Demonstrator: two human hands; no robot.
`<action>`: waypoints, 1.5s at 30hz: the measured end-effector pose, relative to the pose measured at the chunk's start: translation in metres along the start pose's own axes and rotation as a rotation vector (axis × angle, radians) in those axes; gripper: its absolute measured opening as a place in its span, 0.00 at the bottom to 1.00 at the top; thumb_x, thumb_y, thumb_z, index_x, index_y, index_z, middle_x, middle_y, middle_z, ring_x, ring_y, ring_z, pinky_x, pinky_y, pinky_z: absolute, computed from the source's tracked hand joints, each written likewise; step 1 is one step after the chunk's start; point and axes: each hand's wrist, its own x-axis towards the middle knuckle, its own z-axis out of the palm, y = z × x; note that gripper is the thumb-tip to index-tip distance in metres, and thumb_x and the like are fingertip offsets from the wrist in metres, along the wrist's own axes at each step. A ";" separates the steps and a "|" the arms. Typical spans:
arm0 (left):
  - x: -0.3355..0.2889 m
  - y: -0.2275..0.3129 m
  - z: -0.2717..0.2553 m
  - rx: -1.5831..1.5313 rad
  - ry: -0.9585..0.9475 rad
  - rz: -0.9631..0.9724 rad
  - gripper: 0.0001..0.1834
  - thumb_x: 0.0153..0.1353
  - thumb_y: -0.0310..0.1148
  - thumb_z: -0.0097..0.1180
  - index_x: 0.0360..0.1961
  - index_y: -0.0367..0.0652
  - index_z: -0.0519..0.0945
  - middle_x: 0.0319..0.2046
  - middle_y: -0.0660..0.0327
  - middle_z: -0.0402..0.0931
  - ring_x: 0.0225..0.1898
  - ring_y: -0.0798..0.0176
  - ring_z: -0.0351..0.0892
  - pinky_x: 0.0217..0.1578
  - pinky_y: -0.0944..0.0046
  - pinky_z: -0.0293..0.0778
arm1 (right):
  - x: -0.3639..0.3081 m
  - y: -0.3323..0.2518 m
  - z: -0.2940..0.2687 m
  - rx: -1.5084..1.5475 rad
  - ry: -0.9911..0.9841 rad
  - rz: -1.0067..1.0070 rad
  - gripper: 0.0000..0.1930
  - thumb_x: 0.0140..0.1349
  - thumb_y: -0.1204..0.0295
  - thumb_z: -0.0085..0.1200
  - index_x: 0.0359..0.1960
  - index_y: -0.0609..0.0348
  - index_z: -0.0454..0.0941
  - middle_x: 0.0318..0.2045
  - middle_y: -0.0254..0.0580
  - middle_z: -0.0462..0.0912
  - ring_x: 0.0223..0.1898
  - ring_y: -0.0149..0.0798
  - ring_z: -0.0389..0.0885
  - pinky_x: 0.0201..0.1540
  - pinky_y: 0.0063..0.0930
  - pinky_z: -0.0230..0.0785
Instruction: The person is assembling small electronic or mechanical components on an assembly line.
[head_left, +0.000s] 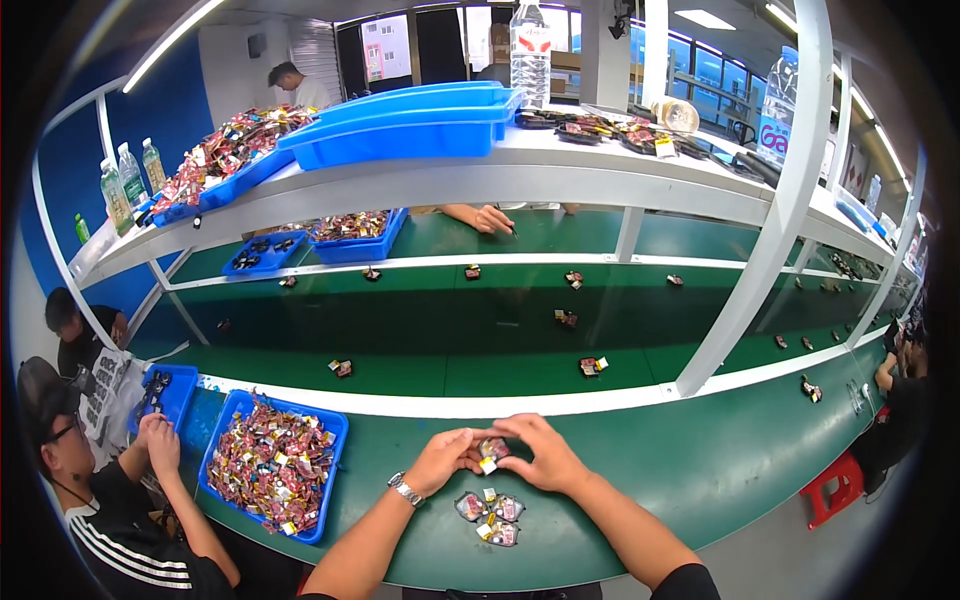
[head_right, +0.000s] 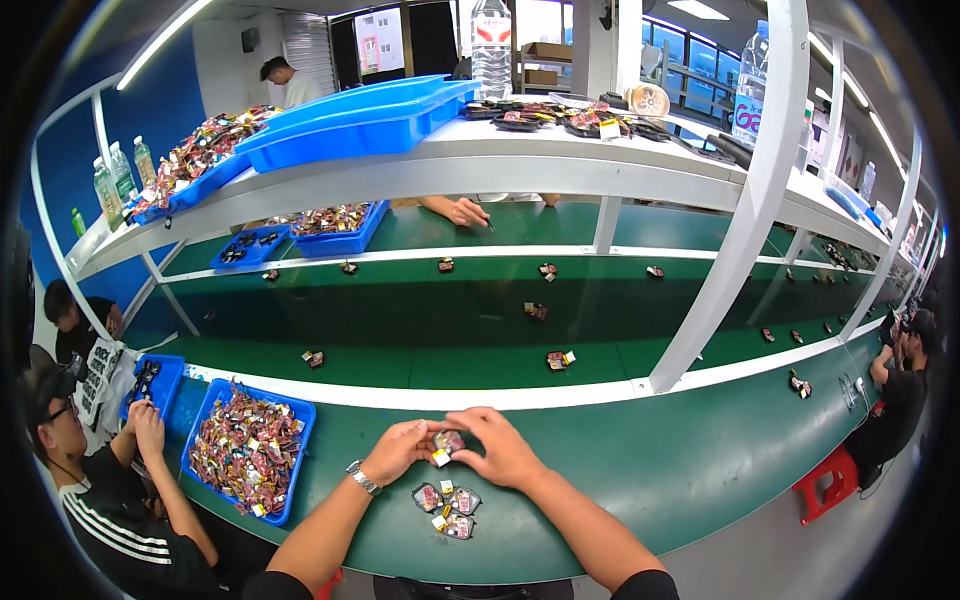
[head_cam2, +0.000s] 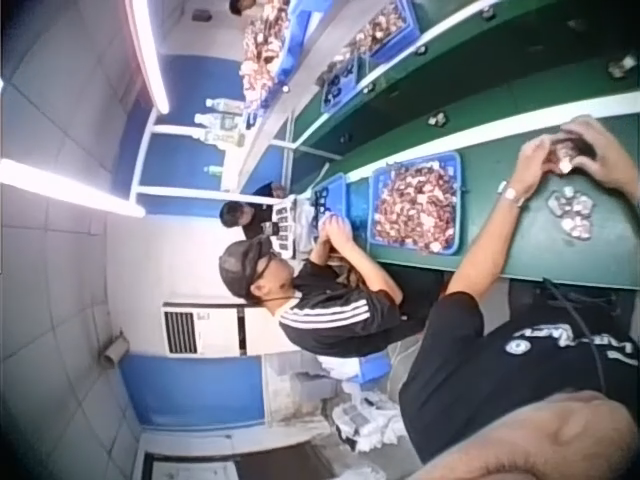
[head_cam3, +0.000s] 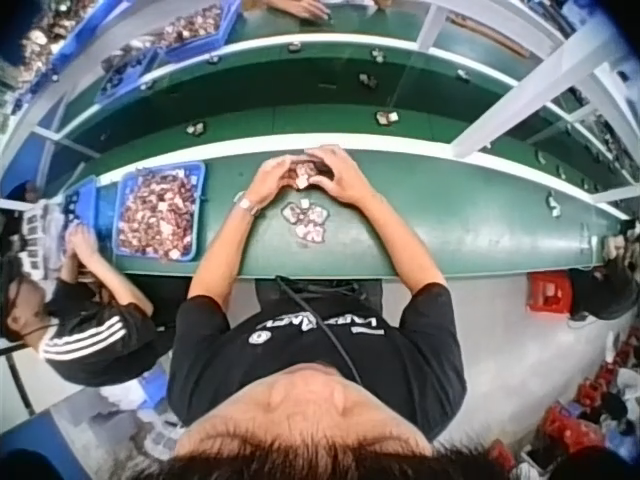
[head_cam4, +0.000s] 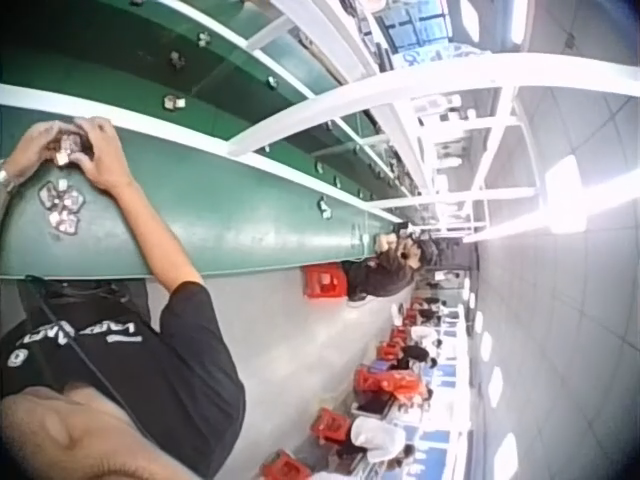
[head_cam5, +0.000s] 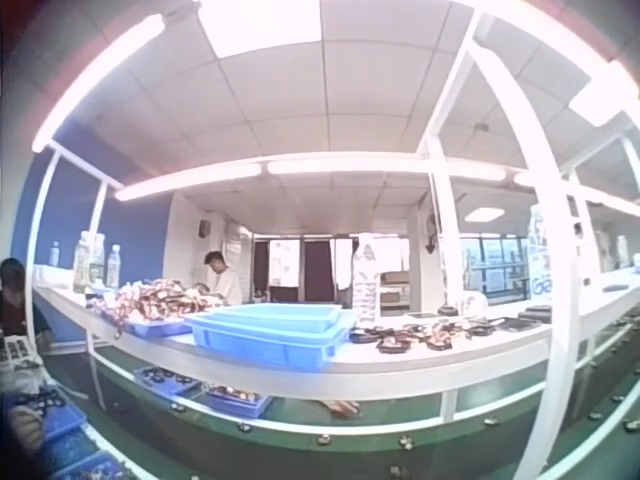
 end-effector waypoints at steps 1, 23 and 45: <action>-0.002 0.001 0.003 0.006 -0.026 -0.032 0.24 0.75 0.41 0.39 0.58 0.31 0.72 0.47 0.56 0.77 0.45 0.66 0.79 0.47 0.64 0.77 | 0.000 -0.001 0.001 0.016 -0.040 0.007 0.31 0.51 0.70 0.68 0.58 0.56 0.72 0.55 0.46 0.74 0.57 0.49 0.72 0.60 0.38 0.67; 0.001 0.000 0.007 -0.174 -0.013 -0.005 0.19 0.72 0.29 0.46 0.62 0.36 0.67 0.51 0.54 0.76 0.52 0.60 0.78 0.55 0.58 0.77 | 0.117 0.221 -0.103 -0.679 0.151 0.694 0.22 0.52 0.69 0.65 0.51 0.51 0.75 0.50 0.49 0.76 0.53 0.55 0.73 0.54 0.45 0.71; 0.001 -0.004 0.009 -0.213 0.098 0.093 0.15 0.69 0.24 0.48 0.55 0.37 0.68 0.51 0.54 0.76 0.53 0.60 0.77 0.55 0.54 0.77 | 0.016 -0.007 0.000 -0.218 0.046 -0.098 0.15 0.54 0.73 0.61 0.45 0.53 0.81 0.48 0.41 0.78 0.50 0.46 0.76 0.51 0.37 0.73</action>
